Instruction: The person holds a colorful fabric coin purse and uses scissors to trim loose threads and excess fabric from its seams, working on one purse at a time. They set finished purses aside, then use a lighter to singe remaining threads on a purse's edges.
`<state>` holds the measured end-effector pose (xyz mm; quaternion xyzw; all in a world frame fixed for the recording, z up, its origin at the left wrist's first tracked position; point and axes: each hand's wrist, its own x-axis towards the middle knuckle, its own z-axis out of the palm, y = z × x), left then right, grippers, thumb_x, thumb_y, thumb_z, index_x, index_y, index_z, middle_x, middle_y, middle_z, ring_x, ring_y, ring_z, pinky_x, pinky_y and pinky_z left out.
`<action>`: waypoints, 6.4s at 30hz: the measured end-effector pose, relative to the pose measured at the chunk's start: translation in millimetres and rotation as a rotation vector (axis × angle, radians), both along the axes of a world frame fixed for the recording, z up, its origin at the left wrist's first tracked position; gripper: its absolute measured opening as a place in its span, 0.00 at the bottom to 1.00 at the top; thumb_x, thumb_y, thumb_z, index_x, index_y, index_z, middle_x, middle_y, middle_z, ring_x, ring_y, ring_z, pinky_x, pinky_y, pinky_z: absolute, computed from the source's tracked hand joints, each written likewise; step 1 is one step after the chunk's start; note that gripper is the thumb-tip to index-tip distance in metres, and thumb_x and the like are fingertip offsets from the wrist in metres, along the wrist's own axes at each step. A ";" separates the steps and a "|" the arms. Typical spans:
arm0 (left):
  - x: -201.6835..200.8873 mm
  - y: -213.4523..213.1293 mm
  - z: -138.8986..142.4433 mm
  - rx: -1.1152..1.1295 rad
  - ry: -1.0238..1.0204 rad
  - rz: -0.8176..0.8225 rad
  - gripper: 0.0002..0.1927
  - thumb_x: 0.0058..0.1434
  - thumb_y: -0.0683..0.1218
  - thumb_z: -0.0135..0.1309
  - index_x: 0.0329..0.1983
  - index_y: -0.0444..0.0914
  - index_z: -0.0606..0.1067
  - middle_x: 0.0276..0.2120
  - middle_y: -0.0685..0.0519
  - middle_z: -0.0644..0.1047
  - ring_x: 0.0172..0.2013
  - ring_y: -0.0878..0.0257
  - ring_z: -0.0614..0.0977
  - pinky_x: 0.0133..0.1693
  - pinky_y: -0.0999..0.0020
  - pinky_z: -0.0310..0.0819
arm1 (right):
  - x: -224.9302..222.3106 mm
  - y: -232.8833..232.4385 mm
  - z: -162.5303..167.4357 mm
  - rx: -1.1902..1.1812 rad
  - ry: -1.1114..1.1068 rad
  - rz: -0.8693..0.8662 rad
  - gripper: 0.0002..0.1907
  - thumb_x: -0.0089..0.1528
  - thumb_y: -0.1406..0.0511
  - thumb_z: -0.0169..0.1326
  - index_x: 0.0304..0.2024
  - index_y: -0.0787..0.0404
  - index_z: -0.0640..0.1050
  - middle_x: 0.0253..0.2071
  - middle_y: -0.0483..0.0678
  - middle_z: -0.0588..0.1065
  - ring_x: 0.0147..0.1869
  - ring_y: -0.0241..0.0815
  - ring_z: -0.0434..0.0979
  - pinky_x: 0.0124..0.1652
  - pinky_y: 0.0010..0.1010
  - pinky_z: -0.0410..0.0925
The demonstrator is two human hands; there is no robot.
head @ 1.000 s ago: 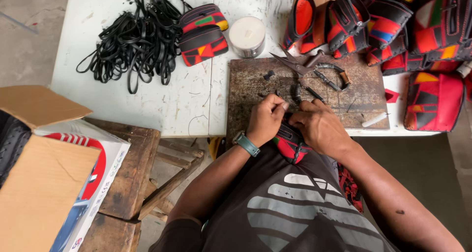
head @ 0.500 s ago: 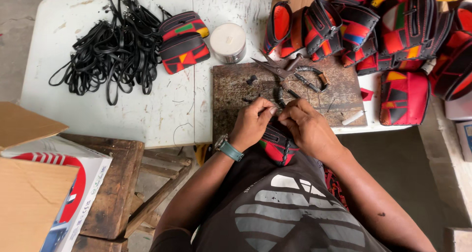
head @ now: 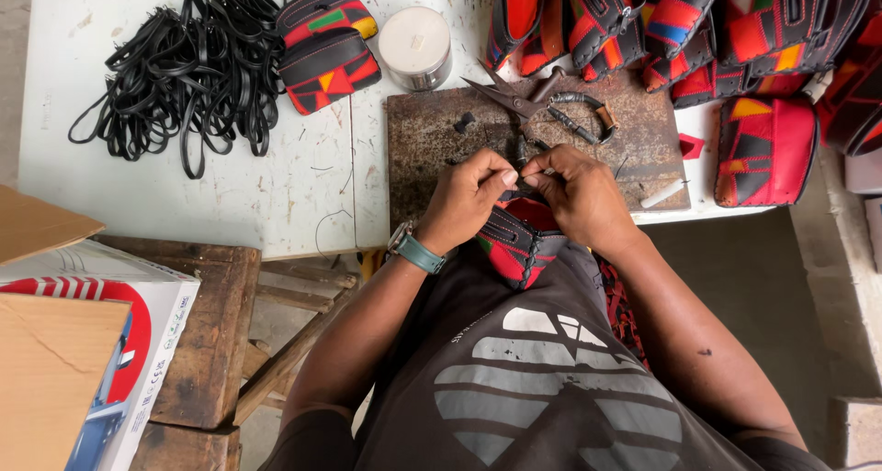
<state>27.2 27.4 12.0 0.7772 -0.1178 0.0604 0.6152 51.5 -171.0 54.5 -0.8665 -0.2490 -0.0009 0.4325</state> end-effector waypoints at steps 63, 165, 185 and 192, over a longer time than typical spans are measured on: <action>51.7 -2.5 9.0 0.270 0.178 -0.314 0.10 0.67 0.48 0.53 0.38 0.35 0.77 0.34 0.53 0.85 0.37 0.65 0.86 0.42 0.67 0.79 | -57.3 -106.8 -65.5 -0.207 0.649 -0.027 0.26 0.54 0.48 0.64 0.32 0.66 0.79 0.25 0.48 0.70 0.32 0.39 0.67 0.36 0.38 0.66; 151.6 -69.2 61.0 0.154 -0.676 -0.084 0.28 0.79 0.57 0.49 0.68 0.30 0.67 0.64 0.43 0.70 0.67 0.50 0.72 0.71 0.55 0.61 | -140.6 -391.7 -24.8 -0.973 0.216 -1.165 0.13 0.63 0.59 0.65 0.46 0.57 0.84 0.49 0.59 0.79 0.54 0.63 0.76 0.51 0.47 0.70; 61.1 -162.7 27.8 -0.343 -0.006 -0.444 0.34 0.76 0.64 0.36 0.58 0.31 0.76 0.51 0.43 0.82 0.55 0.56 0.83 0.59 0.64 0.75 | -43.9 -122.5 21.8 -0.390 -0.083 -0.617 0.21 0.60 0.53 0.62 0.42 0.62 0.73 0.22 0.49 0.76 0.26 0.53 0.78 0.29 0.41 0.69; 62.6 -163.7 22.7 -0.357 -0.008 -0.390 0.34 0.77 0.64 0.35 0.57 0.30 0.76 0.49 0.44 0.82 0.54 0.57 0.83 0.59 0.64 0.74 | -44.0 -127.6 27.4 -0.340 -0.103 -0.491 0.25 0.66 0.57 0.55 0.58 0.67 0.69 0.30 0.58 0.76 0.35 0.63 0.77 0.34 0.46 0.69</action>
